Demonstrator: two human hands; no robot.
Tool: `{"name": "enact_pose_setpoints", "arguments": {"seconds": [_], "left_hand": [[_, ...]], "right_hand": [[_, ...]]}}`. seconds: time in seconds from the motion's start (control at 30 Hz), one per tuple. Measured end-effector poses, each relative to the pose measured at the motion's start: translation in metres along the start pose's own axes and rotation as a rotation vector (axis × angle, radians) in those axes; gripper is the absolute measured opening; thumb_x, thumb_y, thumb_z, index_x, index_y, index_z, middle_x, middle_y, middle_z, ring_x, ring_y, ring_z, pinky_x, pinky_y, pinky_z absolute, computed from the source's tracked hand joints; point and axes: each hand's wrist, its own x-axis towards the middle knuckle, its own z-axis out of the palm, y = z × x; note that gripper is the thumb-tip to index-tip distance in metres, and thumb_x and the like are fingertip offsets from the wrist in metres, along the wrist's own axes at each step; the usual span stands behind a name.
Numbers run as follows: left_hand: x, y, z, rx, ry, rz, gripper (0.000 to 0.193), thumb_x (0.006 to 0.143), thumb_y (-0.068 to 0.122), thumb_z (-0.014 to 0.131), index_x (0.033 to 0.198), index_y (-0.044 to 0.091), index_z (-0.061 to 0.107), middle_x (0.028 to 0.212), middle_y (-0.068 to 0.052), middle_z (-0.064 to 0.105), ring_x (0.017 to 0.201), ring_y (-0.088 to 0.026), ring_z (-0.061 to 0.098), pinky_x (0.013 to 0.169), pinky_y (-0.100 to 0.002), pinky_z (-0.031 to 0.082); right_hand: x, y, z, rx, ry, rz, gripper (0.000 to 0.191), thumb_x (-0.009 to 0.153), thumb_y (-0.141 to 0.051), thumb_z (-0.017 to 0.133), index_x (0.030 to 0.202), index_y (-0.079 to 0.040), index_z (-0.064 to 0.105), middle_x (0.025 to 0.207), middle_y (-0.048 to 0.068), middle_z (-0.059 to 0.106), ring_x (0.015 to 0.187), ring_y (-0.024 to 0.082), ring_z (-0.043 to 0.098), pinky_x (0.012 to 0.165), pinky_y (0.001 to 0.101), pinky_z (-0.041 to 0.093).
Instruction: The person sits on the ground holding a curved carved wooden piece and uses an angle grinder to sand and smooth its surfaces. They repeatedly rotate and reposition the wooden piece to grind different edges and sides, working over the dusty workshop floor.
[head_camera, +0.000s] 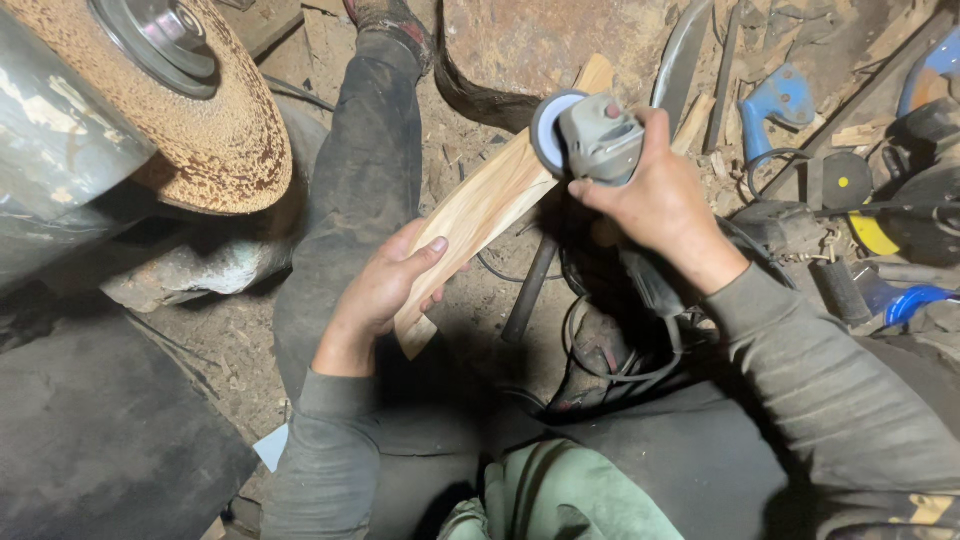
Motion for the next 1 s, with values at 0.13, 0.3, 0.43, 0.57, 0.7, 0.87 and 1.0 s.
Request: {"name": "enact_pose_setpoints", "arguments": {"seconds": [0.13,0.3,0.43,0.57,0.7,0.87,1.0], "left_hand": [[0.000,0.002,0.002,-0.019,0.000,-0.006,0.030,0.102,0.024,0.056,0.124,0.004,0.058,0.094,-0.008,0.073,0.058,-0.009,0.056,0.046,-0.023,0.045],[0.001,0.001,0.002,-0.021,0.000,-0.006,0.031,0.101,0.023,0.056,0.126,0.006,0.058,0.093,-0.007,0.072,0.058,-0.009,0.056,0.046,-0.023,0.045],[0.001,-0.001,0.000,-0.023,0.004,-0.017,0.031,0.101,0.024,0.056,0.126,0.006,0.057,0.093,-0.007,0.072,0.059,-0.009,0.056,0.045,-0.023,0.045],[0.001,-0.003,0.001,-0.031,0.005,-0.031,0.033,0.103,0.026,0.056,0.129,0.006,0.057,0.093,-0.007,0.072,0.058,-0.008,0.055,0.044,-0.022,0.044],[0.000,-0.002,0.004,-0.058,-0.004,-0.039,0.036,0.104,0.029,0.053,0.132,0.007,0.056,0.092,-0.009,0.072,0.056,-0.008,0.055,0.043,-0.021,0.043],[-0.001,0.001,0.006,-0.058,0.007,-0.056,0.038,0.103,0.028,0.051,0.135,0.007,0.055,0.093,-0.011,0.074,0.056,-0.009,0.055,0.043,-0.022,0.043],[-0.002,0.001,0.005,-0.066,-0.001,-0.060,0.039,0.104,0.029,0.050,0.136,0.006,0.054,0.092,-0.012,0.073,0.056,-0.010,0.055,0.043,-0.024,0.044]], "right_hand": [[0.005,0.010,-0.005,0.011,0.056,-0.011,0.097,0.080,-0.041,0.088,0.144,0.004,0.031,0.115,0.033,0.068,0.104,0.043,0.071,0.090,0.0456,0.057],[0.002,0.004,-0.001,-0.001,-0.006,0.013,0.097,0.079,-0.043,0.089,0.142,0.003,0.032,0.107,0.034,0.068,0.097,0.045,0.072,0.086,0.0463,0.058],[-0.015,-0.012,0.002,0.012,-0.027,-0.039,0.094,0.079,-0.042,0.087,0.143,0.001,0.033,0.099,0.034,0.070,0.092,0.047,0.072,0.083,0.0480,0.059],[-0.044,-0.034,0.011,-0.011,-0.109,-0.008,0.096,0.075,-0.042,0.086,0.143,-0.001,0.032,0.098,0.033,0.069,0.087,0.047,0.073,0.077,0.0488,0.059],[-0.072,-0.052,0.018,0.022,-0.140,-0.139,0.093,0.074,-0.039,0.086,0.142,-0.003,0.034,0.101,0.031,0.071,0.089,0.048,0.072,0.076,0.0504,0.058],[-0.070,-0.044,0.015,-0.025,-0.153,-0.021,0.097,0.073,-0.042,0.086,0.144,-0.004,0.032,0.100,0.032,0.070,0.089,0.048,0.071,0.077,0.0507,0.057],[-0.043,-0.017,0.008,0.025,-0.009,0.048,0.096,0.077,-0.042,0.086,0.144,-0.002,0.032,0.105,0.033,0.069,0.095,0.047,0.072,0.082,0.0485,0.058]]}}
